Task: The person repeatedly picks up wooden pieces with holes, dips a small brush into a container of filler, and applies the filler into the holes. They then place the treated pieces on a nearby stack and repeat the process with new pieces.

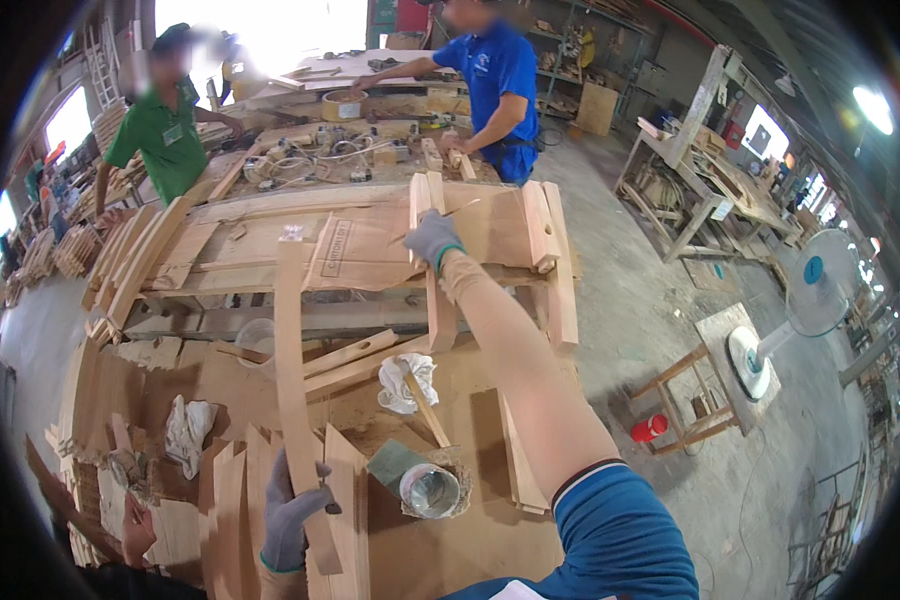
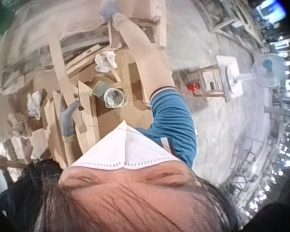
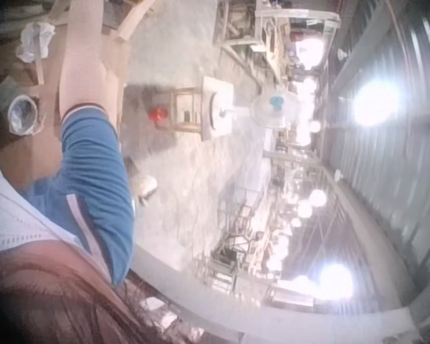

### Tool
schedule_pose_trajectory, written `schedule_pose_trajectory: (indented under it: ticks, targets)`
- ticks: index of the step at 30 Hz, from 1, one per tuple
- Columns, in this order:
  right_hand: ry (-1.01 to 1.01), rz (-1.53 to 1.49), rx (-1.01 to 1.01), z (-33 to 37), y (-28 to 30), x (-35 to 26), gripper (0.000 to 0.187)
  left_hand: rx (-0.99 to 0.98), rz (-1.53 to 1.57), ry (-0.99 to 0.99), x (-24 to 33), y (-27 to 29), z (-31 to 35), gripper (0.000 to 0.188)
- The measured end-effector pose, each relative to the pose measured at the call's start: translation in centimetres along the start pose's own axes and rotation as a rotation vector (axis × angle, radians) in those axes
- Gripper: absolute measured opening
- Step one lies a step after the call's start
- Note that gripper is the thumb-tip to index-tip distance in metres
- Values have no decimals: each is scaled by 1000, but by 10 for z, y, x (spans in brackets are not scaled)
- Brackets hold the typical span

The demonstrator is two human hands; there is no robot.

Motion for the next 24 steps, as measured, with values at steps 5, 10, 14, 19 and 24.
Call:
schedule_pose_trajectory:
  ticks: [5,10,14,19,24]
  targets:
    - [27,-213,-41,-20,58,63,36,-38,16,59,-20,17,-5,75]
    - [-93,10,145,-11,90,89,55,-9,32,85,-25,23,-6,57]
    - [-203,195,208,-10,101,114,50,-45,36,88,-9,-9,-22,50]
    - [-17,232,117,10,99,103,47,-155,33,58,12,-60,-49,45]
    - [-47,520,577,36,146,137,47,-255,28,98,4,-114,-108,47]
Point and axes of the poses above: each hand's wrist, its own z-axis away from the middle knuckle, its own y-axis out of the back of the hand, x = y × z, the point moved 6 cm from there along -z, towards the middle knuckle, and after that the axes turned 4 degrees about -y, right-handed, at the moved point
